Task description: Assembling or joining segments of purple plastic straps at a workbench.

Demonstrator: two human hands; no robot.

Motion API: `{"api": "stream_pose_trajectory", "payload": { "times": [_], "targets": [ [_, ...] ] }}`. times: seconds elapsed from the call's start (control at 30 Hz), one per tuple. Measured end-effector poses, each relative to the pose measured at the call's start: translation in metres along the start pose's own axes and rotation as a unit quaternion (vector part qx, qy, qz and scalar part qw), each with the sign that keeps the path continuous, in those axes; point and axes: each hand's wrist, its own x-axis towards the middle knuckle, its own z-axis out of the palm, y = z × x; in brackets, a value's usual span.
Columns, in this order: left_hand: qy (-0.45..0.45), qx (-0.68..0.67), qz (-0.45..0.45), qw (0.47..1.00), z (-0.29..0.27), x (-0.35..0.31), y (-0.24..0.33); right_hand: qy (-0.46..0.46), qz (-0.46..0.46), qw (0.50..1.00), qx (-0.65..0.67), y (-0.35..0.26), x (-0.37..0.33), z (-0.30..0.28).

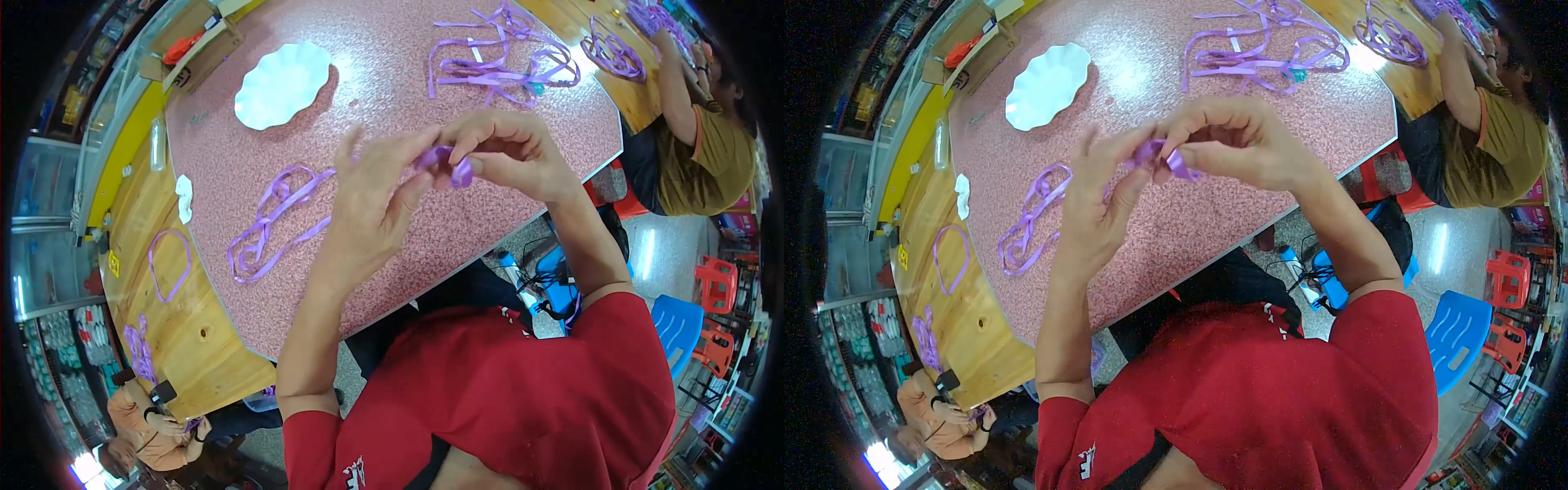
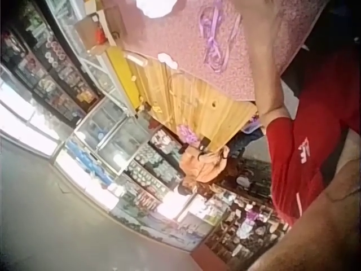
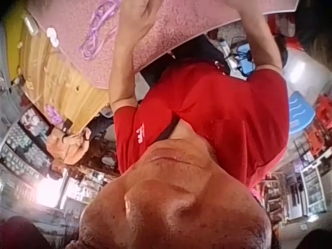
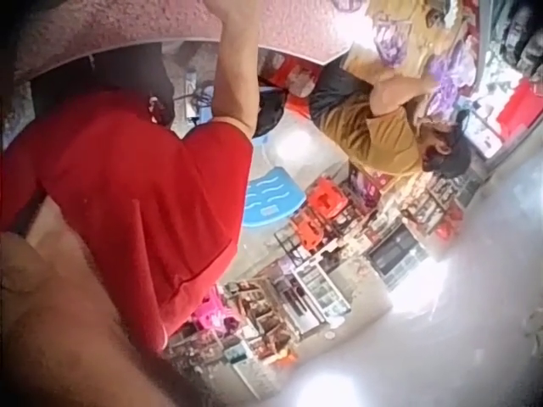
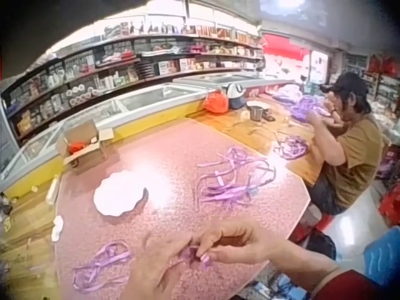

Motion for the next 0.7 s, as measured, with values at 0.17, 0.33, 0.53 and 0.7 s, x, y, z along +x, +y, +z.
{"api": "stream_pose_trajectory", "payload": {
  "times": [0.17,0.33,0.53,0.7],
  "targets": [
    [-0.085,-0.231,-0.187,0.951,-0.01,-0.028,-0.021,0.048,0.186,0.972,0.137,-0.008,-0.006,-0.02],
    [-0.034,-0.314,-0.336,0.887,-0.018,-0.044,-0.03,0.073,0.179,0.961,0.199,-0.001,-0.007,-0.026],
    [-0.012,-0.331,-0.388,0.86,-0.035,-0.054,-0.043,0.045,0.145,0.976,0.158,-0.007,-0.013,-0.047],
    [-0.019,-0.299,-0.409,0.862,-0.047,-0.067,-0.053,0.095,0.186,0.976,-0.054,-0.012,-0.013,-0.056]
  ]
}}
